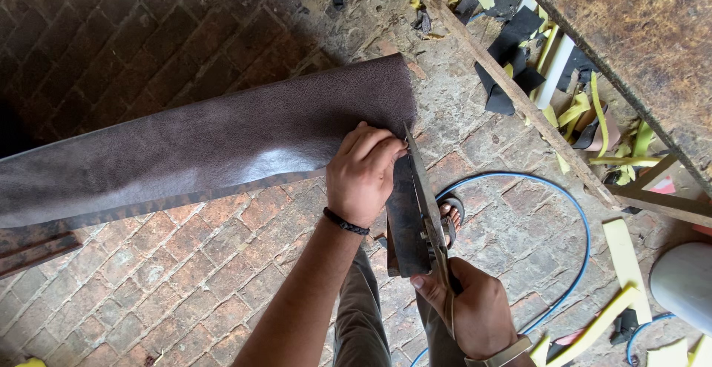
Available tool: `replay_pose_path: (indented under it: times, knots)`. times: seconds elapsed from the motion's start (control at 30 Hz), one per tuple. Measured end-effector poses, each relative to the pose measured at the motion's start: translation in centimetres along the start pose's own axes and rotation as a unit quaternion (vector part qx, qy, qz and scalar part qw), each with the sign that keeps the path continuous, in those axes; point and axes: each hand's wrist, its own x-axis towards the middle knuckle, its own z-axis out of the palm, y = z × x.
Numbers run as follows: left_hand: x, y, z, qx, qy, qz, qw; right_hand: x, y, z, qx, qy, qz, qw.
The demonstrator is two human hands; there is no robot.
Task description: The person trims excess brown fabric from a wooden furniture frame using shears, then secures the fabric with a pneumatic staple gun. The person repeatedly staples along the edges and trims the fabric to fit the frame.
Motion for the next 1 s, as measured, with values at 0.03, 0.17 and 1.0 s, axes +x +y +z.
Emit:
replay_pose_path:
  times: [0.03, 0.17, 1.0]
  knots:
    - [-0.2, 0.0, 0.3, 0.002, 0.001, 0.001, 1.000, 0.0, -0.1, -0.1, -0.010, 0.001, 0.005, 1.000]
    - [-0.7, -0.1, 0.7, 0.008, 0.006, 0.008, 1.000, 0.1, 0.3, -0.3, 0.009, 0.019, -0.010, 1.000]
    - [0.3, 1.1, -0.3, -0.008, 0.019, -0.029, 0.999, 1.7, 3.6, -1.0, -0.006, -0.009, 0.008, 1.000]
